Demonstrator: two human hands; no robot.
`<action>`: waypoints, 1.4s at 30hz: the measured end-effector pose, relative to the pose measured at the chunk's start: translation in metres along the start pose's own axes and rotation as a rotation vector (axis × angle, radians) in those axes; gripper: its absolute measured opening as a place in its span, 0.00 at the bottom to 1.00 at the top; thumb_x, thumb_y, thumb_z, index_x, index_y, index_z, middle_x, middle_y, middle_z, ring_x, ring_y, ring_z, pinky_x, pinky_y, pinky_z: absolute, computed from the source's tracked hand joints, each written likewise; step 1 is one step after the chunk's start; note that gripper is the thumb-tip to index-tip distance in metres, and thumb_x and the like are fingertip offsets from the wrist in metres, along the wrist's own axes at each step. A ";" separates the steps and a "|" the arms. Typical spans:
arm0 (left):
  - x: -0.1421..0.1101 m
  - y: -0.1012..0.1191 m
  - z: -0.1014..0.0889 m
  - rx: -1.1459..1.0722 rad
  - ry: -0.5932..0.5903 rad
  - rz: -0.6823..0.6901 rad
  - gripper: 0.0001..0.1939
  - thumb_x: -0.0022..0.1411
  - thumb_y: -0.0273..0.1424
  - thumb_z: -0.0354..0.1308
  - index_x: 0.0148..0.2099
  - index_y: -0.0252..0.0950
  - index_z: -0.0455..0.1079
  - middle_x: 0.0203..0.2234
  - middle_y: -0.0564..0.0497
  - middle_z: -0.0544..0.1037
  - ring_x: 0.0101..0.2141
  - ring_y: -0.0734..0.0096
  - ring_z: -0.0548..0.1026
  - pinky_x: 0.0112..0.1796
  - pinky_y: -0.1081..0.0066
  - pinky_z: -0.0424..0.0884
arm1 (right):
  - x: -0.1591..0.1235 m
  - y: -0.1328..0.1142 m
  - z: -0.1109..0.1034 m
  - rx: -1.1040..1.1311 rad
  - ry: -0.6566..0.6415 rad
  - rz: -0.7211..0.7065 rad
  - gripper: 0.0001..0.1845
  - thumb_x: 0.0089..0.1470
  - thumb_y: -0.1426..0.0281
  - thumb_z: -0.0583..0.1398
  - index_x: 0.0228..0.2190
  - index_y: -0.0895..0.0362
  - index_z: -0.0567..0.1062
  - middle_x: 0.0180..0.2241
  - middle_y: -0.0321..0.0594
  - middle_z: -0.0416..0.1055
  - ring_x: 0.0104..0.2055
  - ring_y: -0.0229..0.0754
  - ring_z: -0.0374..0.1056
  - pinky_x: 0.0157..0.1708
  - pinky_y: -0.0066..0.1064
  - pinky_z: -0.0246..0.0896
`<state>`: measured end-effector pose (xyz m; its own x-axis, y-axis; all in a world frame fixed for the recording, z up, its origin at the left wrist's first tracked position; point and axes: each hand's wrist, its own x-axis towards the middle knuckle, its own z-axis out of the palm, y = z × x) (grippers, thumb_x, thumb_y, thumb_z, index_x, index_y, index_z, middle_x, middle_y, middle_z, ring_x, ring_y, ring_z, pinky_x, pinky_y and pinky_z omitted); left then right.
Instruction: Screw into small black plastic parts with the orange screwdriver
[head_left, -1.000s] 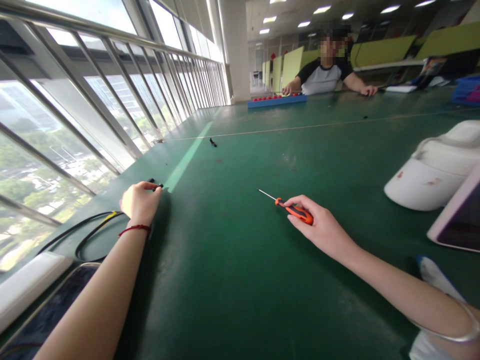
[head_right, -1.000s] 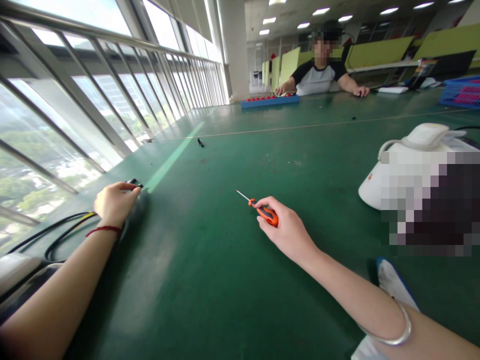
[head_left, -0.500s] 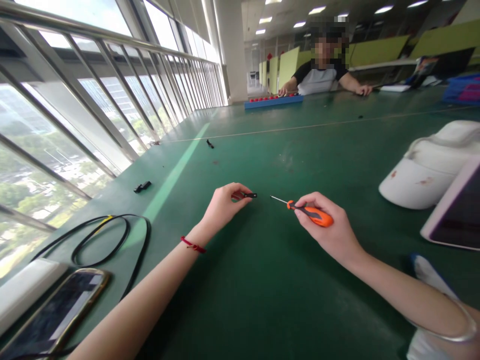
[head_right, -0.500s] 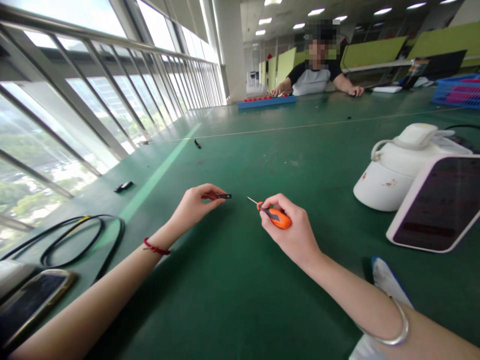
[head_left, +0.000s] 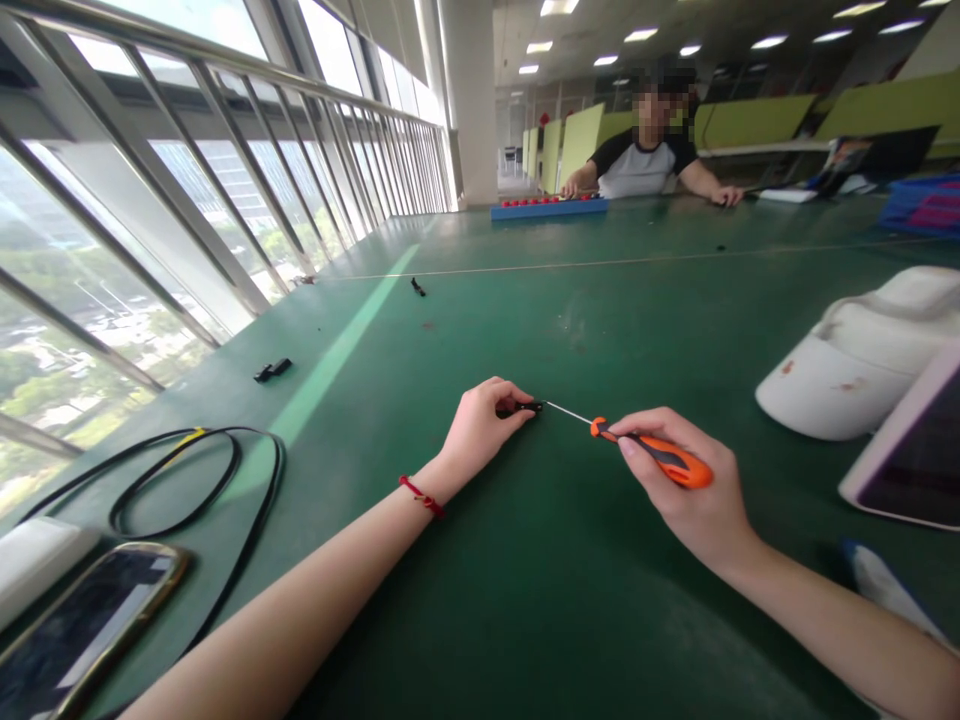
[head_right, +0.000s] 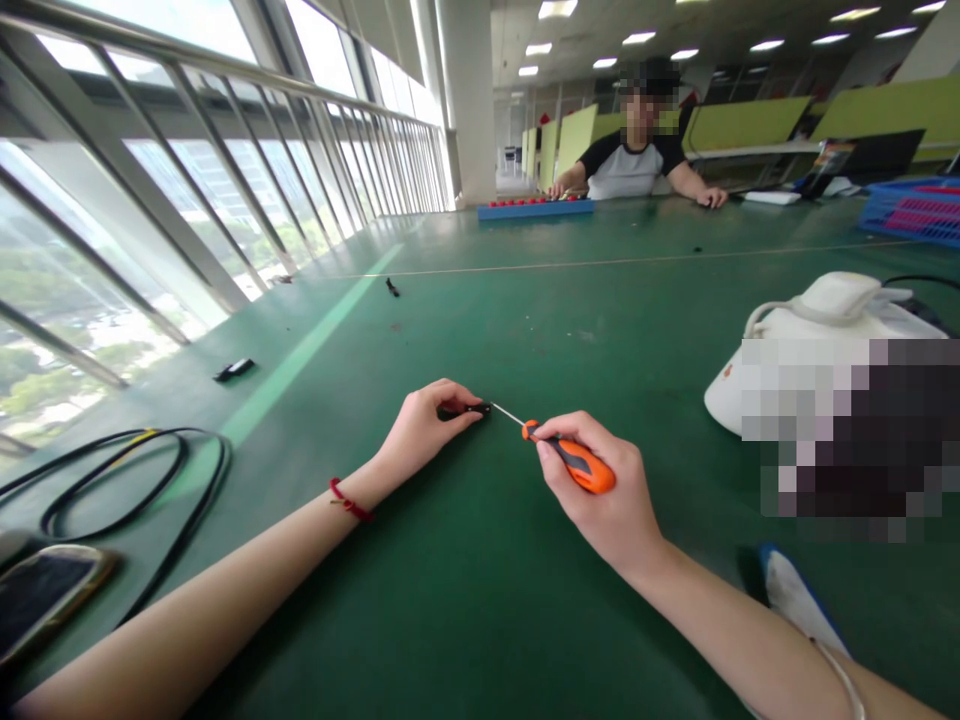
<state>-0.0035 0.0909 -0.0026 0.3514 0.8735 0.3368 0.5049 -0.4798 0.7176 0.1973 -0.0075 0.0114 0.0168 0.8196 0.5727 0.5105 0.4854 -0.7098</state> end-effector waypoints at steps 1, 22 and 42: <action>-0.001 0.000 0.000 -0.003 -0.006 0.005 0.04 0.54 0.27 0.61 0.35 0.34 0.75 0.32 0.50 0.76 0.31 0.72 0.73 0.34 0.72 0.71 | 0.000 -0.001 0.000 -0.004 0.005 -0.017 0.03 0.54 0.72 0.58 0.31 0.53 0.72 0.26 0.33 0.73 0.24 0.33 0.67 0.23 0.22 0.61; -0.001 0.005 0.001 0.024 -0.021 -0.005 0.03 0.55 0.26 0.60 0.33 0.34 0.73 0.30 0.50 0.75 0.31 0.71 0.73 0.35 0.71 0.70 | -0.001 0.000 -0.001 -0.005 -0.024 0.005 0.04 0.55 0.72 0.58 0.30 0.53 0.72 0.26 0.34 0.73 0.24 0.34 0.68 0.21 0.24 0.60; -0.002 0.003 0.001 0.089 -0.017 0.075 0.02 0.55 0.27 0.59 0.33 0.35 0.72 0.31 0.51 0.74 0.30 0.72 0.72 0.34 0.72 0.69 | 0.001 -0.001 0.002 0.058 0.084 0.095 0.09 0.51 0.70 0.60 0.37 0.52 0.70 0.29 0.35 0.69 0.26 0.36 0.66 0.25 0.27 0.63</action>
<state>-0.0019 0.0879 -0.0022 0.4034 0.8340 0.3765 0.5448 -0.5495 0.6334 0.1948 -0.0063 0.0116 0.1359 0.8354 0.5326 0.4525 0.4259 -0.7835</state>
